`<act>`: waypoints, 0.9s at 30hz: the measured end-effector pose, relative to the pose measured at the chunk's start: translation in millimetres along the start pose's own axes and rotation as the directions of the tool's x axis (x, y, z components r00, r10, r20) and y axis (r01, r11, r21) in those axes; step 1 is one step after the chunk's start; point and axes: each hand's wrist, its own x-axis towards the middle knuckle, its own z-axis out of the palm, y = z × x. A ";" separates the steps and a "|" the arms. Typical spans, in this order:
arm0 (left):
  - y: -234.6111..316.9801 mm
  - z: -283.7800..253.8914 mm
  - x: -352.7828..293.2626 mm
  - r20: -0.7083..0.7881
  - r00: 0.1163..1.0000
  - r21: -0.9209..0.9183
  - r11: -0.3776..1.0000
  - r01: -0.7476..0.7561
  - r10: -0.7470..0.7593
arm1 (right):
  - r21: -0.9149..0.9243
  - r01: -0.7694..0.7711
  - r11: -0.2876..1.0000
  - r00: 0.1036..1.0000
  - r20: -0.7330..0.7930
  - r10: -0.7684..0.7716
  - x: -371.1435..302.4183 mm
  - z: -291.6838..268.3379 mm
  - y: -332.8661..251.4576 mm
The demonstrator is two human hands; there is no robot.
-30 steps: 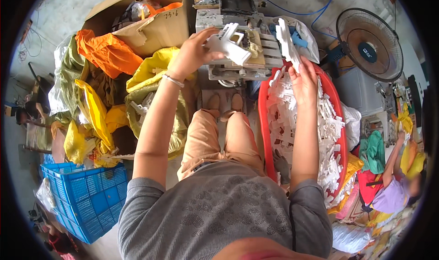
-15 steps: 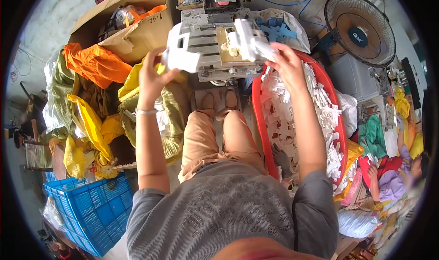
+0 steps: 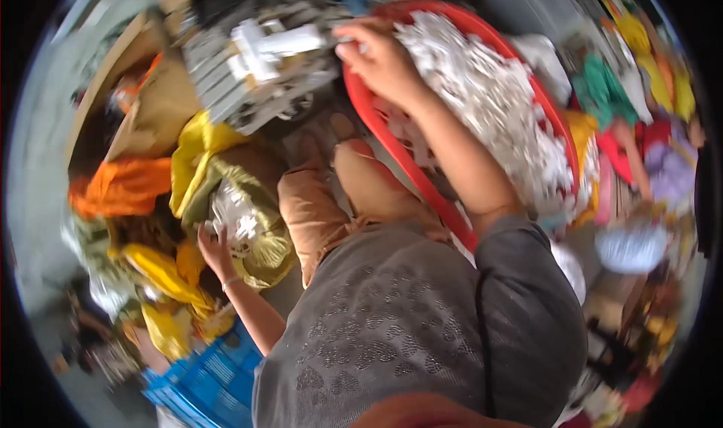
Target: Assembling small plastic parts using a manual press machine and sorting the processed components into various bags.
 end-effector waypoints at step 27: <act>62.5 57.1 -16.2 0.469 0.883 0.059 0.998 -0.018 -0.012 | 0.095 -0.883 0.461 0.468 0.081 0.880 -247.3 -233.7 184.0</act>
